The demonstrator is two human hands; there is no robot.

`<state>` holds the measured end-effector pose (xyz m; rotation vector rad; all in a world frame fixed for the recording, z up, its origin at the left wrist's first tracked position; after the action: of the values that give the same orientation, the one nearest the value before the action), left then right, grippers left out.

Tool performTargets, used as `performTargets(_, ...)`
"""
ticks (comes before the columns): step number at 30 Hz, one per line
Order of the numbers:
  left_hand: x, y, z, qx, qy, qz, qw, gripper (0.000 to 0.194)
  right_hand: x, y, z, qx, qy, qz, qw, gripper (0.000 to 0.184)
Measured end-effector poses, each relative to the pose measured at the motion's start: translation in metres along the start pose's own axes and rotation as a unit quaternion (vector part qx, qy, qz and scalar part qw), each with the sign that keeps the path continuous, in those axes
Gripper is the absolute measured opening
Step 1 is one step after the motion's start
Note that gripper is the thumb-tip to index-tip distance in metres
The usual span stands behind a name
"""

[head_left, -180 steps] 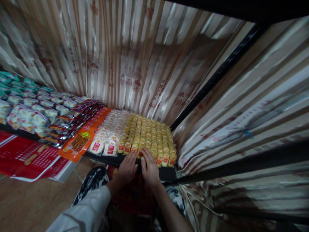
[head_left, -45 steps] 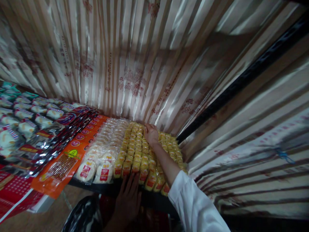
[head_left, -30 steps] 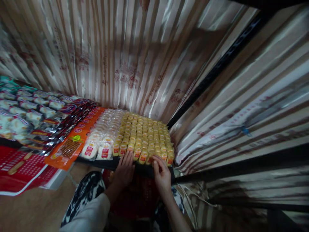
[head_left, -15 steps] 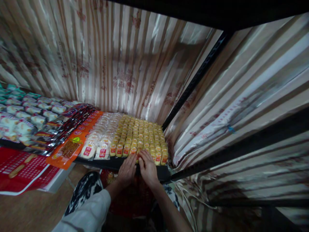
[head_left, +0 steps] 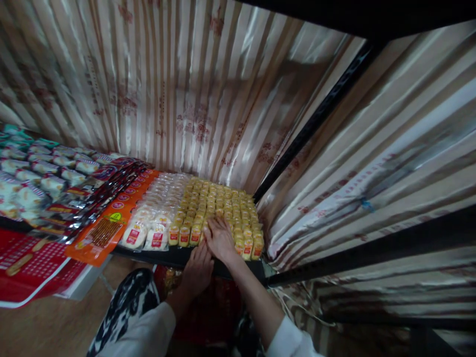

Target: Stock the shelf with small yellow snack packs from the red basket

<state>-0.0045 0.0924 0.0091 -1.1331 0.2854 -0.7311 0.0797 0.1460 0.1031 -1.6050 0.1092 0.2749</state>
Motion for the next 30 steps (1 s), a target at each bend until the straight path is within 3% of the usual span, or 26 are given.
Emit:
performTargets(3,0.0,0.0,0.0,0.011,-0.002,0.006,1.0,0.037,0.007,-0.007,0.007,0.02,0.028,-0.003,0.999,0.049)
performTargets(10,-0.001,0.004,0.0,0.015,0.002,0.011,1.0,0.041,0.005,-0.006,0.026,-0.015,0.009,0.014,1.0,0.05)
performTargets(15,-0.001,0.001,0.0,0.011,0.009,0.0,1.0,0.046,0.019,-0.013,0.04,0.003,0.082,0.033,0.996,0.054)
performTargets(22,0.0,0.004,0.0,0.018,0.002,0.008,1.0,0.046,0.011,-0.006,0.06,-0.037,0.037,0.012,0.999,0.054)
performTargets(27,0.001,0.001,0.002,0.023,0.001,0.013,1.0,0.046,0.023,-0.017,0.068,0.012,0.095,0.03,0.995,0.055)
performTargets(30,0.001,-0.002,0.003,0.023,0.003,0.009,1.0,0.047,0.024,-0.017,0.078,0.005,0.096,0.038,0.995,0.051)
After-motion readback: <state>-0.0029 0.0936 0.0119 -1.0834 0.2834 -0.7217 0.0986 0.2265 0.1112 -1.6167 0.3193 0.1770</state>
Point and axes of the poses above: each hand's wrist, its own z-axis towards the middle knuckle, its own y-axis out of the palm, x = y × z, the point moved 3 cm from there along z, towards the middle knuckle, and after that the axes turned 11 degrees about -x, right-handed, at the moved point
